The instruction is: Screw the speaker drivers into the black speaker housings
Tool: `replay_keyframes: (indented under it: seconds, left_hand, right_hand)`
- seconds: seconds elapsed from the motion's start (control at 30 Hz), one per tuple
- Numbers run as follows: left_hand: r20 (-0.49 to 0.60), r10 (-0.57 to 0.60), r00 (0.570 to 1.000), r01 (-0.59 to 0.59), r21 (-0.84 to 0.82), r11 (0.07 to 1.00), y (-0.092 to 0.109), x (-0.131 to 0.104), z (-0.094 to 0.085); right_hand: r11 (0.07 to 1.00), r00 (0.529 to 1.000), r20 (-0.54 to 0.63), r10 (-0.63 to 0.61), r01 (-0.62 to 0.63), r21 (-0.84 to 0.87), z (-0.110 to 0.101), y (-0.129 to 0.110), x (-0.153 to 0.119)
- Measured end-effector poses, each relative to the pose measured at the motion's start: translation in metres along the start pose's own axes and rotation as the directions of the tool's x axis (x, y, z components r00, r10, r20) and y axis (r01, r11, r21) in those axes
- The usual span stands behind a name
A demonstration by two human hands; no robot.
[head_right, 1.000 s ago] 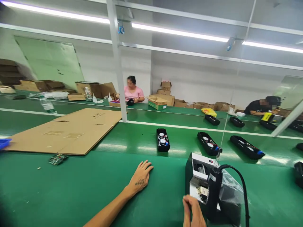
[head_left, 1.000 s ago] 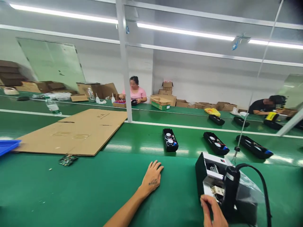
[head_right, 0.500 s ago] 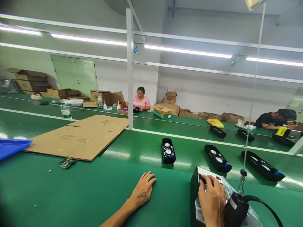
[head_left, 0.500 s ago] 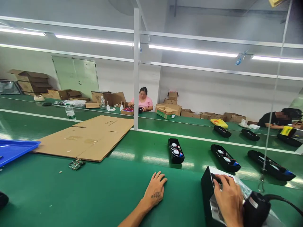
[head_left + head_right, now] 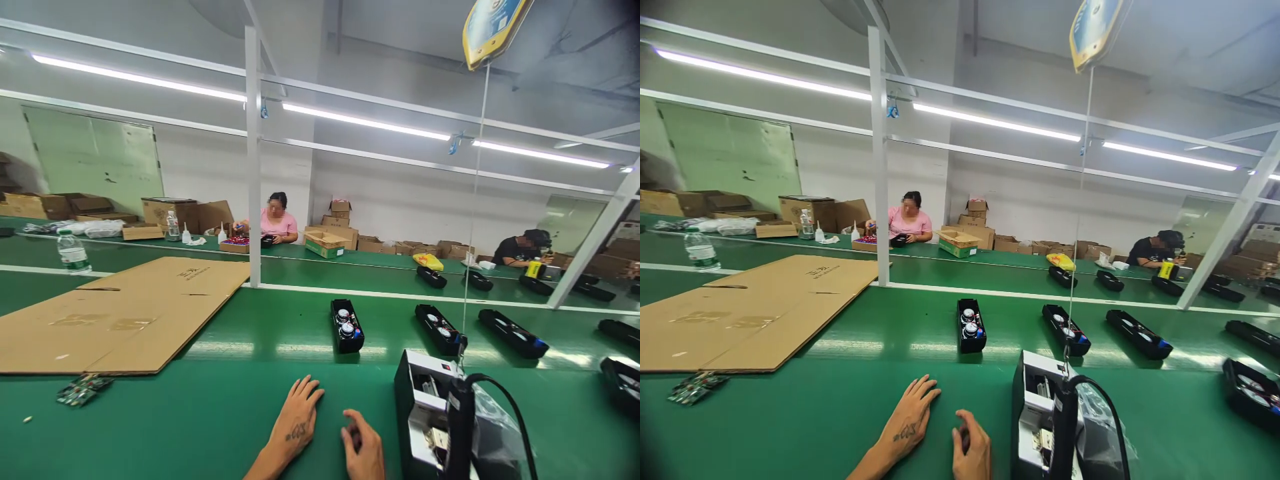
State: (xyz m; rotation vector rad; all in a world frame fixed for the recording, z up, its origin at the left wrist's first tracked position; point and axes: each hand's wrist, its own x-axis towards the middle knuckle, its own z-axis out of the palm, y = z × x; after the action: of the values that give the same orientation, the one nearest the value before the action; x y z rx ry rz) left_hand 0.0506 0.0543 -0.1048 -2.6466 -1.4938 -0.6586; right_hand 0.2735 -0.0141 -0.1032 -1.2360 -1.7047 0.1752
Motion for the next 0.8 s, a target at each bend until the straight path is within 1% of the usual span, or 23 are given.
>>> replay_keyframes:
  seconds: [0.07, 0.13, 0.33, 0.43, 0.8]
  left_hand:
    - [-0.005, 0.004, 1.0, -0.004, 0.003, 1.0, -0.001, 0.0, 0.001]
    - [-0.007, 0.005, 1.0, -0.005, 0.005, 1.0, -0.002, 0.0, 0.001]
    - [0.0, -0.005, 1.0, 0.005, 0.0, 1.0, 0.003, -0.001, -0.002]
    - [0.007, -0.019, 1.0, 0.019, -0.001, 1.0, 0.006, -0.002, -0.004]
    - [-0.019, -0.039, 0.999, 0.039, -0.036, 0.999, 0.009, -0.005, -0.004]
  right_hand:
    - [1.0, 0.999, 0.034, 0.018, -0.018, -0.013, 0.01, 0.005, -0.007]
    - [0.999, 0.998, 0.046, 0.035, -0.034, -0.023, 0.012, 0.005, -0.01]
    - [0.995, 0.994, 0.057, 0.098, -0.098, -0.004, 0.003, -0.008, -0.011]
    - [0.993, 0.991, 0.06, 0.116, -0.118, 0.021, 0.0, -0.01, -0.012]
    - [0.992, 0.992, 0.072, 0.1, -0.105, 0.071, -0.005, -0.012, -0.008]
